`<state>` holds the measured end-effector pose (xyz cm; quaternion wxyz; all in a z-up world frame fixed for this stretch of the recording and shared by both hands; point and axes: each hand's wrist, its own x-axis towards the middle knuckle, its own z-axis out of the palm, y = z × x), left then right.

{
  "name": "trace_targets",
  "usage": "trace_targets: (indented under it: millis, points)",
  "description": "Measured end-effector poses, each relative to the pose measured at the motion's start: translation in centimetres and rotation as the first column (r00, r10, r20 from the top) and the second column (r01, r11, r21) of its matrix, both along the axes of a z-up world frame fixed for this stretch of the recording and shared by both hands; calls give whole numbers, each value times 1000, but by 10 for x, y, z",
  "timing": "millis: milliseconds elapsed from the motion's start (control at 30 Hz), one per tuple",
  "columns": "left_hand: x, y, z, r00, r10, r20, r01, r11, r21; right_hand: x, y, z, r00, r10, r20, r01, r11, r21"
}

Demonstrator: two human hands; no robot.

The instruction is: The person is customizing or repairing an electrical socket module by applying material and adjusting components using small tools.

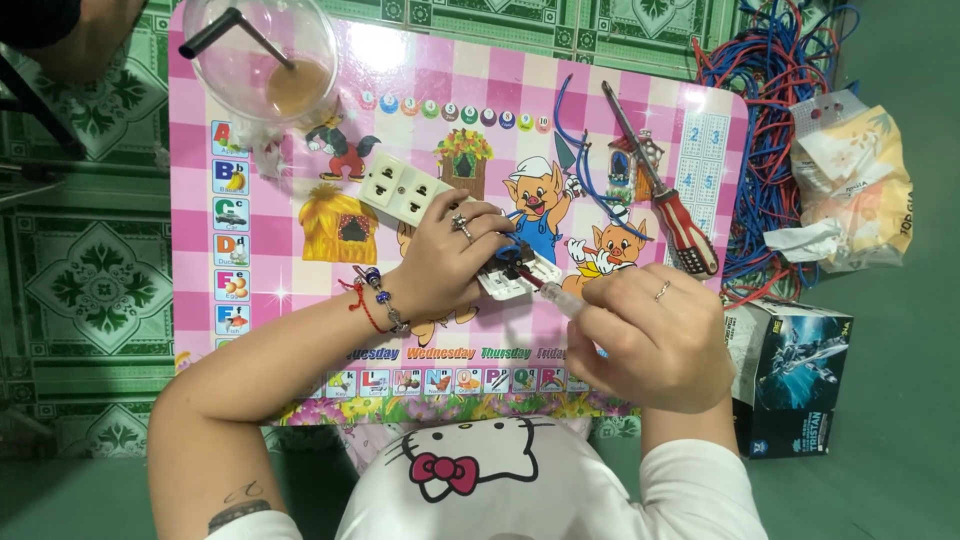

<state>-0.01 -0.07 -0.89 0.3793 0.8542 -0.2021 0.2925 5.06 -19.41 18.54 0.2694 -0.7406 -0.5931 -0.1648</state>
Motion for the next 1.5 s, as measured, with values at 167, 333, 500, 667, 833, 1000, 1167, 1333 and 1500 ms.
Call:
trace_targets:
  millis: [167,333,500,667,833,1000,1167,1333,1500]
  points:
    - [1,1,-1,1000,4,3,-4,1000,5,2,2,4,999,34,-41,-34,999,3]
    - [0,1,-1,1000,0,-1,0,1000,8,1,-1,0,1000,-14,20,15,1000,-26]
    - [0,2,4,1000,3,-1,-3,1000,4,0,0,1,1000,-5,-12,5,1000,-21]
    - [0,1,3,1000,8,4,-8,1000,5,0,2,4,1000,-2,11,2,1000,-15]
    - [0,1,6,1000,7,2,-7,1000,-1,3,-6,-4,999,26,-22,-26,1000,-10]
    - [-1,1,6,1000,6,4,-6,1000,-1,1,6,13,1000,1,1,-1,1000,-20]
    - [-1,1,7,1000,6,2,-6,1000,-6,3,-8,1,1000,-15,-18,15,999,-32]
    - [-1,0,1,1000,2,4,-2,1000,4,0,5,16,998,19,-61,-19,1000,-2]
    - [-1,1,5,1000,1,4,-1,1000,7,0,3,10,999,8,-51,-7,1000,7]
